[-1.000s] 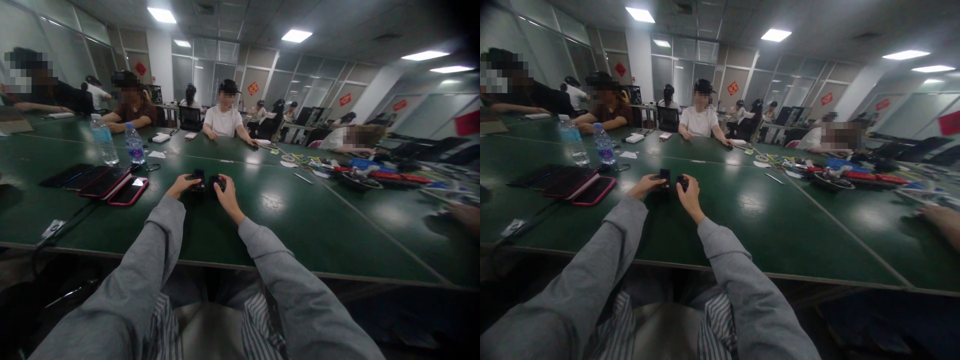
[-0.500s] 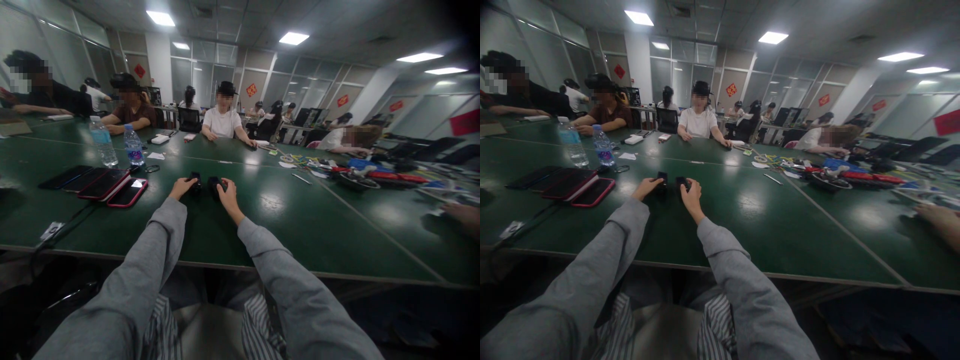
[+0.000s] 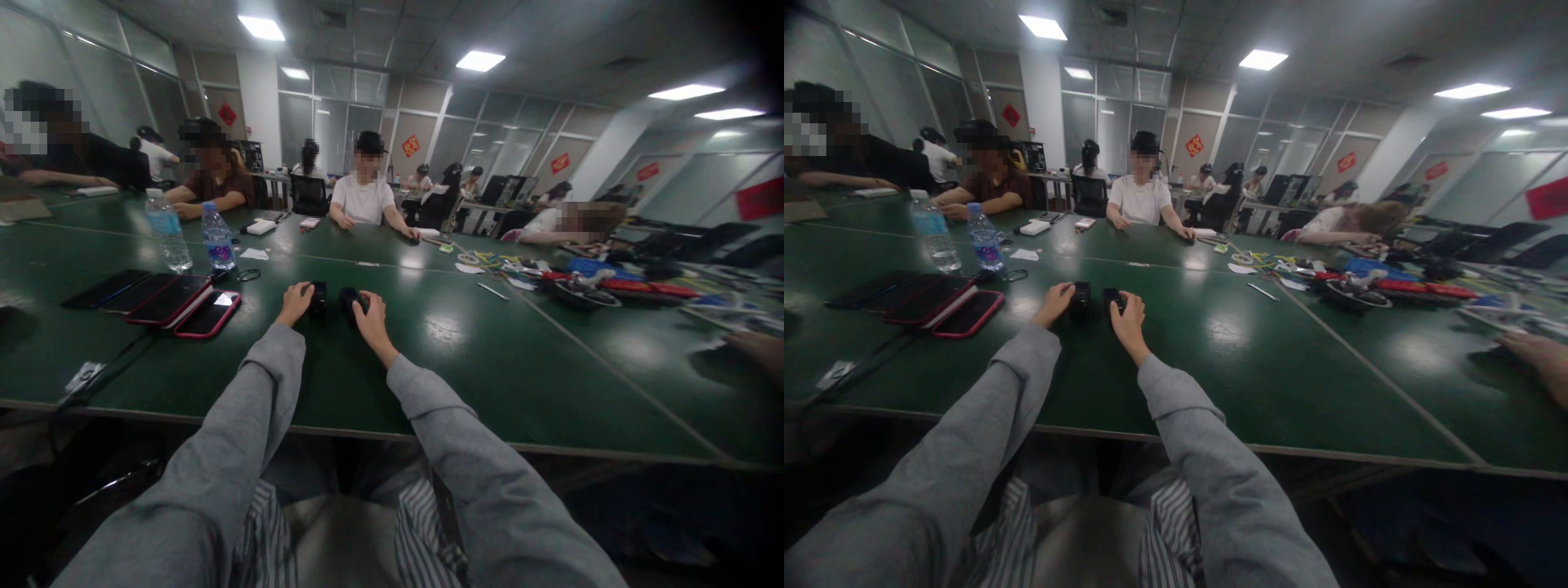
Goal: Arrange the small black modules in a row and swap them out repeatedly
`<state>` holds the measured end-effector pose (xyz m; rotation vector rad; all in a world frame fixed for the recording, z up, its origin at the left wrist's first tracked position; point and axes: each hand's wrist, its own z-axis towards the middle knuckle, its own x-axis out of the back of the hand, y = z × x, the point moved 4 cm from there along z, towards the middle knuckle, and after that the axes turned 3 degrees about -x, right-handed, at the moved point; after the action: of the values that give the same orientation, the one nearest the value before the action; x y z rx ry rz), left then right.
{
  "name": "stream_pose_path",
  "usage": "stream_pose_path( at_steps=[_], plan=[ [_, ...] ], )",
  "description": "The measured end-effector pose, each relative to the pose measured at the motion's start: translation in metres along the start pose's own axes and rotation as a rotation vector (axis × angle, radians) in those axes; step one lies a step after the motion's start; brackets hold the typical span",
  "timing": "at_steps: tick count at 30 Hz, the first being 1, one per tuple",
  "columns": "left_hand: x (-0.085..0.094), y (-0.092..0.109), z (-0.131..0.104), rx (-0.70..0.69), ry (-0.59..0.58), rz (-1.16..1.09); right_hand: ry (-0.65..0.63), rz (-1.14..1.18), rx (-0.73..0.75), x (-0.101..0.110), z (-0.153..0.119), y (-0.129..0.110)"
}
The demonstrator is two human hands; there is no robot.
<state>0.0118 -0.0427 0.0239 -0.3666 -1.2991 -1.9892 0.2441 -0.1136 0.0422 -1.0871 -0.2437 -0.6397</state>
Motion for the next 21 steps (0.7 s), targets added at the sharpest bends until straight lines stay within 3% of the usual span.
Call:
stream_pose_path(
  at_steps=[4, 10, 17, 21],
  plan=[
    [0.002, 0.009, -0.001, -0.079, 0.066, 0.013, -0.001, -0.128, 0.138, -0.002, -0.005, -0.006],
    [-0.018, 0.027, -0.016, -0.263, -0.152, 0.079, -0.195, -0.362, 0.251, -0.017, -0.01, 0.001],
    [-0.019, 0.036, -0.024, -0.276, -0.165, 0.092, -0.177, -0.452, 0.08, -0.019, 0.007, 0.009],
    [-0.018, 0.042, -0.031, -0.269, -0.187, 0.114, -0.17, -0.448, 0.053, -0.018, 0.009, 0.01]
  ],
)
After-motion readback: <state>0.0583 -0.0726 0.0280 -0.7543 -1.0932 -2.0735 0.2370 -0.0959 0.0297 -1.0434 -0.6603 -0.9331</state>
